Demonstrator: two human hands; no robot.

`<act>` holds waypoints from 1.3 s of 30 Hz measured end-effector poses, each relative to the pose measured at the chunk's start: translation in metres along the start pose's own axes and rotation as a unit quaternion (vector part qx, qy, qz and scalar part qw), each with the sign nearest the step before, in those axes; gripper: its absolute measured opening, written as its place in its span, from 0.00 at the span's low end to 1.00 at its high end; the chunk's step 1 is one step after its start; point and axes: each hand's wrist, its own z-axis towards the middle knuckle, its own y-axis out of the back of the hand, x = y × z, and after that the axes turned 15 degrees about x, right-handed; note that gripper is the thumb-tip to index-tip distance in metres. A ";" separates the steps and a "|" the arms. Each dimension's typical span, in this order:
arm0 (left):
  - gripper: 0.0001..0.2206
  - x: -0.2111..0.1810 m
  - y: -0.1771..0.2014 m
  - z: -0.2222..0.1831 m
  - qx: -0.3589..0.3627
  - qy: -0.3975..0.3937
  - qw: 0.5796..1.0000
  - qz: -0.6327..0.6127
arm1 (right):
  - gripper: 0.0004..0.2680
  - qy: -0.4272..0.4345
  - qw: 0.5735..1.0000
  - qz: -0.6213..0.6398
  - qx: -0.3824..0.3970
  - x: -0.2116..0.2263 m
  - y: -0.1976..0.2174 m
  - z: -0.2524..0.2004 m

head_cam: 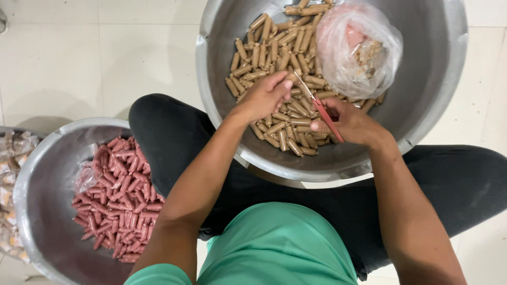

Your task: The person sits cross-legged on the floor and uses red-handled scissors to cut small brown sausages from a large metal bowl. The cut pieces are placed into a second metal bowl containing pink sausages. The person continues cutting individual sausages one at a time throughout the clip.

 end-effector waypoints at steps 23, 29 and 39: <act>0.17 0.042 -0.006 0.086 -0.005 -0.037 0.995 -0.096 | 0.12 -0.091 0.990 0.030 -0.101 -0.010 0.034 -0.053; 0.13 0.048 -0.007 0.047 -0.058 -0.008 0.989 -0.134 | 0.13 -0.020 0.999 0.037 -0.011 -0.023 0.018 -0.031; 0.15 0.015 0.016 0.012 0.040 -0.063 0.988 -0.134 | 0.13 0.004 0.993 0.104 0.058 -0.003 0.009 -0.004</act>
